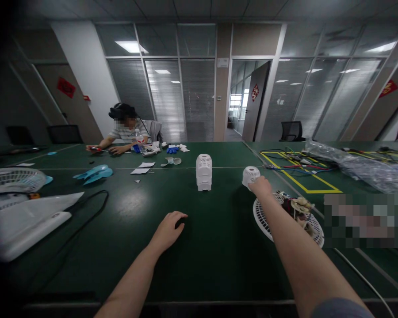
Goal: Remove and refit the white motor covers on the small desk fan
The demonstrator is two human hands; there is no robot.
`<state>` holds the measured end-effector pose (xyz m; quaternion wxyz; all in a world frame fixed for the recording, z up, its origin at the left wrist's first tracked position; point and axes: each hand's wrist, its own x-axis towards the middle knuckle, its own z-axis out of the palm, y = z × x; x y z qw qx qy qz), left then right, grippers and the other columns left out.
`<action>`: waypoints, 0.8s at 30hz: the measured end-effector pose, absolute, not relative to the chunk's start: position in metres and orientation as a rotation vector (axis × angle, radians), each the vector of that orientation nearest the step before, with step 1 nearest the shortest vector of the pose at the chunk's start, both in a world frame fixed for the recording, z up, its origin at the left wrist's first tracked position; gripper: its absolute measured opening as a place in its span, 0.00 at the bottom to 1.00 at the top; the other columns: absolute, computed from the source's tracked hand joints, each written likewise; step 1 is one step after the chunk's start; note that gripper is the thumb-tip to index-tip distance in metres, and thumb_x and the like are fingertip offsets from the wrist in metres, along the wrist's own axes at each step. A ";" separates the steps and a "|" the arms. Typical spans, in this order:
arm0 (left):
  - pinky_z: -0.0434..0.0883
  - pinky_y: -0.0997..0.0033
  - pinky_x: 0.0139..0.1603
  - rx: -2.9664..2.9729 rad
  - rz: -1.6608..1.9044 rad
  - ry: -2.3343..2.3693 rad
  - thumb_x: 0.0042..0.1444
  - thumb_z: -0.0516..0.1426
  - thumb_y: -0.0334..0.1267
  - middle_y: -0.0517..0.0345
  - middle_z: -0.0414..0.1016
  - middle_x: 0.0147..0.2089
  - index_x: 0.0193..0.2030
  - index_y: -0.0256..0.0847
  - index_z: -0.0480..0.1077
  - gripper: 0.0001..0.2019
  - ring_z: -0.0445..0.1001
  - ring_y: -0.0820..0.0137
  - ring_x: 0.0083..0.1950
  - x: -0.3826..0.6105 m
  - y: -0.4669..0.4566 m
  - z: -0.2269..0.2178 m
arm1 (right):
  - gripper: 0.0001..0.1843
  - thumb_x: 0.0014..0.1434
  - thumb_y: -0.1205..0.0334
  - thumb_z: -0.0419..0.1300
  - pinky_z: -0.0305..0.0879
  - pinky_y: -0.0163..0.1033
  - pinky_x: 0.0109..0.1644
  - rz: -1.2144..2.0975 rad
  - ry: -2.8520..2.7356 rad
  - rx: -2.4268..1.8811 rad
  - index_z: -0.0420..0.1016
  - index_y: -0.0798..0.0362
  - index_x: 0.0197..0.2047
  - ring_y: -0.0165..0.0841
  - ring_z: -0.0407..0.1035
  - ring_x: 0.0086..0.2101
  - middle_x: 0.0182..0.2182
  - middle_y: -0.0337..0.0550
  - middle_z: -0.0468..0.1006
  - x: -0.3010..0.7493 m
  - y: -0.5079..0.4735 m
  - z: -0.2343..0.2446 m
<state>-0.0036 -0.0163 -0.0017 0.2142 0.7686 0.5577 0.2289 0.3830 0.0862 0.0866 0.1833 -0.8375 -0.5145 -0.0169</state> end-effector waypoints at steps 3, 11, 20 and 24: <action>0.64 0.59 0.59 2.134 0.641 1.549 0.60 0.51 0.39 0.58 0.69 0.58 0.56 0.51 0.68 0.18 0.66 0.63 0.60 -0.002 -0.016 0.001 | 0.27 0.59 0.49 0.58 0.67 0.46 0.48 -0.008 -1.403 -2.433 0.69 0.61 0.54 0.40 0.72 0.45 0.46 0.57 0.75 0.389 0.094 0.082; 0.64 0.59 0.60 2.158 0.634 1.557 0.60 0.50 0.39 0.59 0.70 0.57 0.55 0.52 0.68 0.17 0.66 0.64 0.60 -0.003 -0.015 0.005 | 0.39 0.60 0.45 0.53 0.61 0.53 0.54 -0.246 -1.578 -2.230 0.53 0.66 0.64 0.52 0.66 0.53 0.56 0.70 0.66 0.362 0.066 0.089; 0.65 0.58 0.59 2.135 0.578 1.577 0.60 0.51 0.40 0.59 0.68 0.60 0.57 0.53 0.67 0.18 0.65 0.61 0.60 -0.003 -0.017 0.006 | 0.26 0.57 0.46 0.54 0.64 0.57 0.50 -0.822 -1.467 -1.679 0.66 0.49 0.56 0.54 0.68 0.50 0.46 0.59 0.74 0.471 -0.089 0.058; 0.66 0.55 0.59 2.159 0.602 1.553 0.59 0.51 0.40 0.58 0.68 0.59 0.56 0.53 0.68 0.18 0.66 0.60 0.60 -0.002 -0.018 0.006 | 0.38 0.51 0.37 0.54 0.66 0.56 0.47 -0.220 -1.560 -1.835 0.64 0.47 0.61 0.54 0.69 0.51 0.52 0.66 0.71 0.528 -0.095 0.027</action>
